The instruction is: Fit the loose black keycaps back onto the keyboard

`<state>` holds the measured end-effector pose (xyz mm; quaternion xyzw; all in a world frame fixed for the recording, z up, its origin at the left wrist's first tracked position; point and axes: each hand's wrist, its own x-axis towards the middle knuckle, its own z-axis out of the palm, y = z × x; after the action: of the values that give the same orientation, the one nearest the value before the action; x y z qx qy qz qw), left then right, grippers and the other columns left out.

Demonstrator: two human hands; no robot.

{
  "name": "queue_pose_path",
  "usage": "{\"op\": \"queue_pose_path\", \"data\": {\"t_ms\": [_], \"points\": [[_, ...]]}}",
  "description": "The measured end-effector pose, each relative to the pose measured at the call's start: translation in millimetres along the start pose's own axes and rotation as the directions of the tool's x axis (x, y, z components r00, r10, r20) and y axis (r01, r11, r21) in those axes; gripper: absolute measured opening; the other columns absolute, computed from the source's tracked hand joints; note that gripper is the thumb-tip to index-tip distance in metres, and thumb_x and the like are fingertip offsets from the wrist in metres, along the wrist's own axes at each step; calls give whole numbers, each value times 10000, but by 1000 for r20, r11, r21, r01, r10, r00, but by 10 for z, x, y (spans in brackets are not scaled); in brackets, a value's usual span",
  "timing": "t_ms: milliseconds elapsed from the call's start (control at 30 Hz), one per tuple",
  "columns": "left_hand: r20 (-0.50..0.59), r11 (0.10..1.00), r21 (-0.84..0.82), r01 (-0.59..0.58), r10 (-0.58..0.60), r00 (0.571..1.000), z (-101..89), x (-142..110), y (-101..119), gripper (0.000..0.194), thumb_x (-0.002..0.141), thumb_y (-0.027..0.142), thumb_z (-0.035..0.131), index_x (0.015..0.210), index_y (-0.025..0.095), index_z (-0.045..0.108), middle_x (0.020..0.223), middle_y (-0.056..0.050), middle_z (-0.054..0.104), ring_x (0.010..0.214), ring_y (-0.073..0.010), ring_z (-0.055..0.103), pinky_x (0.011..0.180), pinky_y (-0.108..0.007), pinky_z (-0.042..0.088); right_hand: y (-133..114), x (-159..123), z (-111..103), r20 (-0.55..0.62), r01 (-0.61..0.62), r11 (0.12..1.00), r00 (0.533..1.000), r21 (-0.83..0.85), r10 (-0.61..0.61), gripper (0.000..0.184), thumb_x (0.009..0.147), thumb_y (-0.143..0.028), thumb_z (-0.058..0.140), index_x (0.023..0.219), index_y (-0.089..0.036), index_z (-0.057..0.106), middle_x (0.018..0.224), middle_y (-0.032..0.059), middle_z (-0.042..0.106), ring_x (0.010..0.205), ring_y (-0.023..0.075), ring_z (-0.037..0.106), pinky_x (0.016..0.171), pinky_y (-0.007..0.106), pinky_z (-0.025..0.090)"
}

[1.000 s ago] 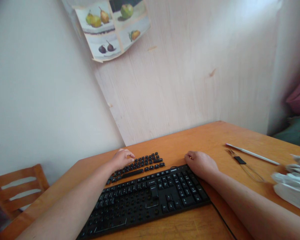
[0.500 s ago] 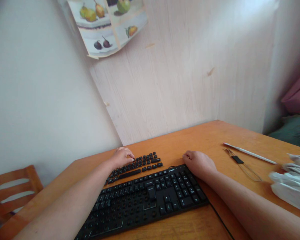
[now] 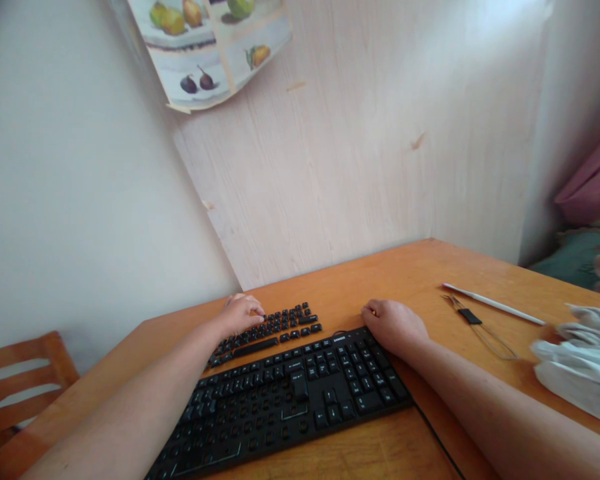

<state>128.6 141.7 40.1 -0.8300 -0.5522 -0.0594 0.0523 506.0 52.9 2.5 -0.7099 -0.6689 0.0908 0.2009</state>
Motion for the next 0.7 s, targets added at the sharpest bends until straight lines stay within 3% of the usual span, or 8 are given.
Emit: {"op": "queue_pose_path", "data": {"t_ms": [533, 700], "points": [[-59, 999, 7, 37, -36, 998, 78, 18, 32, 73, 702, 336, 690, 710, 285, 742, 1005, 9, 735, 1085, -244, 573, 994, -404, 368, -19, -17, -22, 6, -9, 1000, 1000, -5, 9, 415, 909, -452, 364, 808, -223, 695, 873, 93, 715, 809, 232, 632, 597, 288, 330], [-111, 997, 1, 80, -79, 991, -16, -69, 37, 81, 724, 329, 671, 709, 286, 738, 1077, 6, 719, 1143, -267, 536, 1028, -456, 348, -2, -3, -1, 5, -8, 1000, 1000, -7, 8, 412, 906, -448, 361, 804, -235, 699, 873, 89, 715, 810, 231, 632, 602, 290, 339]]}}
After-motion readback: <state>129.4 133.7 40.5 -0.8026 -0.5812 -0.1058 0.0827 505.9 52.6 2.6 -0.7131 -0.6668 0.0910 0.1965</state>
